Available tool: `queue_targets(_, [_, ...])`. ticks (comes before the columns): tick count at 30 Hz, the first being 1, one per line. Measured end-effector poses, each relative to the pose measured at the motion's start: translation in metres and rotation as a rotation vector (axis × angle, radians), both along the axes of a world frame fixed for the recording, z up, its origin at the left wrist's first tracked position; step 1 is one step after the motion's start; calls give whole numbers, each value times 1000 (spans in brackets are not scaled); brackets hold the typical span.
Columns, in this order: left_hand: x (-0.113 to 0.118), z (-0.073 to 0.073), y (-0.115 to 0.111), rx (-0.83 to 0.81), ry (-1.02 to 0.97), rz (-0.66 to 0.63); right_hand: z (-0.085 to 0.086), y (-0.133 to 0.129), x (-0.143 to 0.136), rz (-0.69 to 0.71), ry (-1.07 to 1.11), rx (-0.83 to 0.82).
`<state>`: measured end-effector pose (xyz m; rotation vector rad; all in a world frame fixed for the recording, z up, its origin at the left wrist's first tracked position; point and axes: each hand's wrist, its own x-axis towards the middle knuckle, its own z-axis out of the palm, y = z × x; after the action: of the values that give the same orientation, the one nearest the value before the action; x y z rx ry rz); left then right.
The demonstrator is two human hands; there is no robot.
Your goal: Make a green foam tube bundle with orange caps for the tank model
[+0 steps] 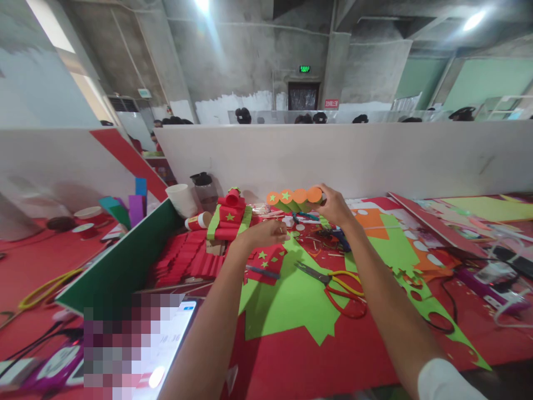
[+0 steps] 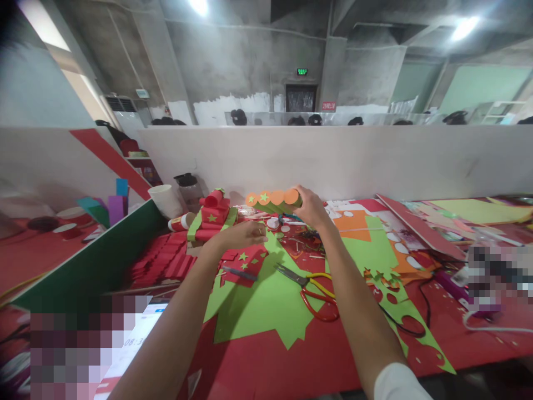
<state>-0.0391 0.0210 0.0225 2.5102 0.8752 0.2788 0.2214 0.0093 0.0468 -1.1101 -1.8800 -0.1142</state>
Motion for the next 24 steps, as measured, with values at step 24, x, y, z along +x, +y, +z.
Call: queue_targets(24, [0,63,-1,53,-270,-28,-11,6,-7,58,57,-38])
